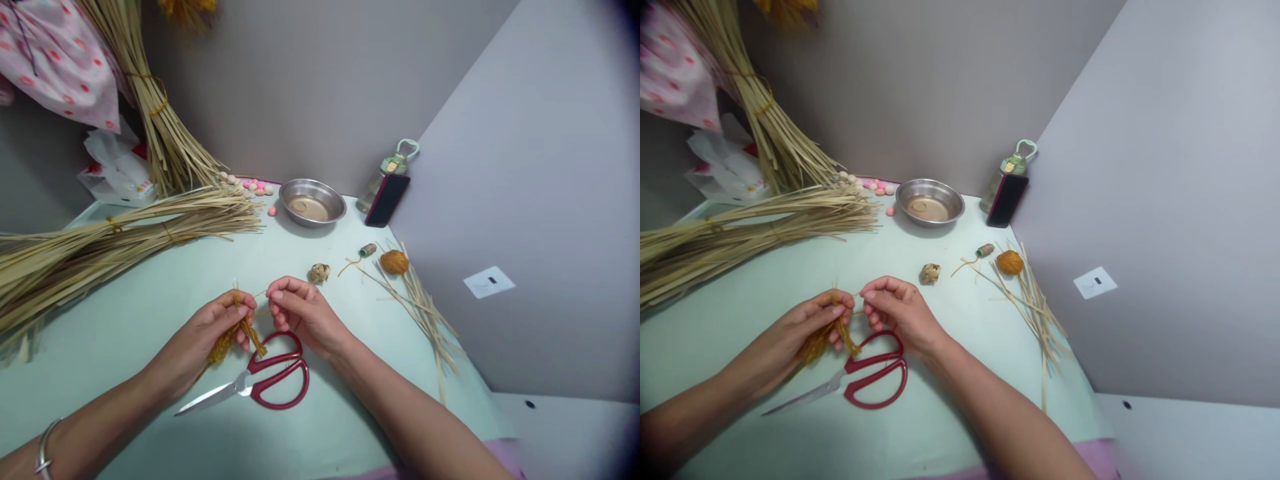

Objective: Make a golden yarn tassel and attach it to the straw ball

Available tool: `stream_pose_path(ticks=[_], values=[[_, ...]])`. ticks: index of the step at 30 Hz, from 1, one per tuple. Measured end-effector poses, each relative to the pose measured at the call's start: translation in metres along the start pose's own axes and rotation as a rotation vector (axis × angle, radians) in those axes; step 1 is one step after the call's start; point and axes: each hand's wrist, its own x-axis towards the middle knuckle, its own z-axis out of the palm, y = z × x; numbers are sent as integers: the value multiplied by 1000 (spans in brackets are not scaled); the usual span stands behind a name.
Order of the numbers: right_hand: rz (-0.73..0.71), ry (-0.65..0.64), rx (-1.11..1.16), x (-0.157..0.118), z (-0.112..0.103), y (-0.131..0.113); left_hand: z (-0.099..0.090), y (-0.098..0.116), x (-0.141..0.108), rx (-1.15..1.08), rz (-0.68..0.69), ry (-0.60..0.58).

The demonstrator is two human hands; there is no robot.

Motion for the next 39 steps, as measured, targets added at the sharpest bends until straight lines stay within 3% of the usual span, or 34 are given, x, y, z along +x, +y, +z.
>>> stream_pose_path(ticks=[5, 14, 20, 26, 29, 34, 36, 39], values=[[5, -23, -6, 0, 0, 1, 1, 2, 0, 1, -17, -14], [50, -16, -110, 0, 0, 2, 5, 6, -2, -48, 8, 109], [63, -67, -165, 1, -1, 5, 3, 1, -2, -17, 7, 20], [-22, -1, -46, 0, 1, 0, 1, 0, -1, 69, -57, -107], [-89, 70, -57, 2, -1, -1, 1, 1, 0, 83, -57, -84], [-230, 270, -283, 5, -6, -4, -1, 0, 1, 83, -16, -28], [-260, 241, -454, 3, -6, -4, -1, -1, 1, 80, -9, -39], [-231, 71, -711, -2, -3, -4, -3, -2, 0, 92, 6, -67]])
